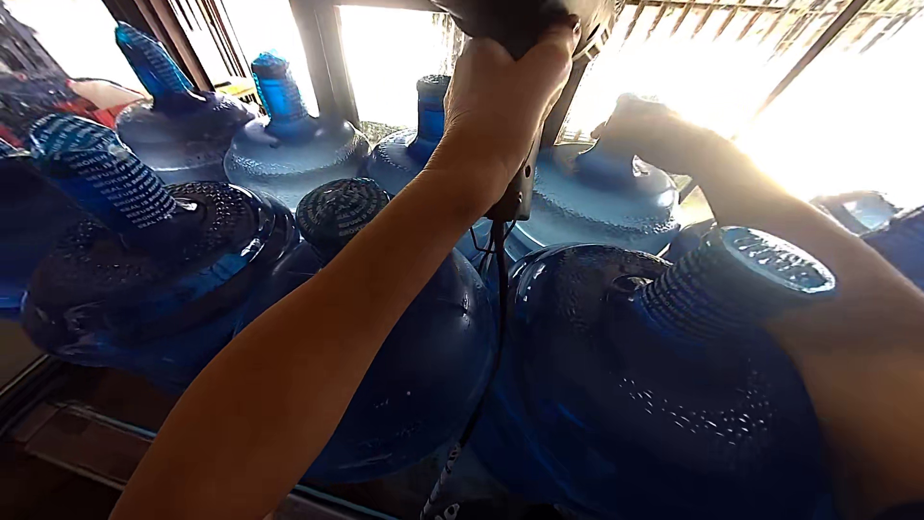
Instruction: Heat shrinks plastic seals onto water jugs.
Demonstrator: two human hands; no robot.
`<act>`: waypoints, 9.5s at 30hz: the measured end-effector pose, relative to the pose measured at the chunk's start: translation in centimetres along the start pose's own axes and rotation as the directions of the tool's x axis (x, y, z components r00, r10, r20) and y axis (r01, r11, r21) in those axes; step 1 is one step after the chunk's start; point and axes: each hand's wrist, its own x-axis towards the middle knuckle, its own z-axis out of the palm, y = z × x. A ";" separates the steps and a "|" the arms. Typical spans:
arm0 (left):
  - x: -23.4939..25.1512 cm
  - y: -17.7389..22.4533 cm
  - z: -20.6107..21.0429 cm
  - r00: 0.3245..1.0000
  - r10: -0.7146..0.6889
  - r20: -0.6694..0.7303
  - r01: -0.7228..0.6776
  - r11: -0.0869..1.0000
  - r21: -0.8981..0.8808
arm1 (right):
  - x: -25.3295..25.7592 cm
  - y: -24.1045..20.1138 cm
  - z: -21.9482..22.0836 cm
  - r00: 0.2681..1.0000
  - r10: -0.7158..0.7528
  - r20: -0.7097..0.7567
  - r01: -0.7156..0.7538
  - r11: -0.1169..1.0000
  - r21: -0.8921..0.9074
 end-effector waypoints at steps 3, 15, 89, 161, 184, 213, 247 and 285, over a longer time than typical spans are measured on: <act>0.5 -0.8 0.3 0.992 -0.111 0.053 0.114 0.991 -0.067 | 1.6 3.2 -2.0 0.986 -0.135 0.103 0.144 0.985 -0.092; 0.6 -1.5 0.8 0.957 -0.256 0.136 0.257 0.966 0.011 | -4.3 -7.6 -3.3 0.832 0.529 -0.168 -0.528 0.664 -0.529; 0.7 1.2 3.4 0.982 0.163 0.091 -0.181 0.954 0.240 | -2.9 -9.4 9.3 0.642 0.421 -0.641 -0.459 0.880 0.118; -10.4 14.6 -23.2 0.829 0.330 0.451 -0.502 0.793 0.344 | -30.1 -28.4 32.2 0.846 -0.532 0.039 0.532 0.847 0.001; -20.4 9.9 -44.6 0.945 0.326 -0.009 -0.256 0.760 0.597 | -2.0 -33.0 51.7 1.000 -0.030 0.001 0.030 0.999 -0.033; -21.2 11.1 -37.9 0.966 0.244 0.080 -0.185 0.443 0.877 | -11.0 -36.1 46.7 0.956 0.074 0.284 0.078 0.868 -0.490; -23.8 4.1 -41.3 0.914 0.120 -0.387 0.050 0.914 0.402 | -23.5 -25.3 39.9 0.775 -0.630 -0.053 0.503 0.665 -0.553; -15.5 -0.9 -56.2 0.991 -0.116 -0.072 0.116 0.993 -0.006 | -1.7 -34.4 47.8 0.967 -0.158 0.200 0.153 0.987 0.037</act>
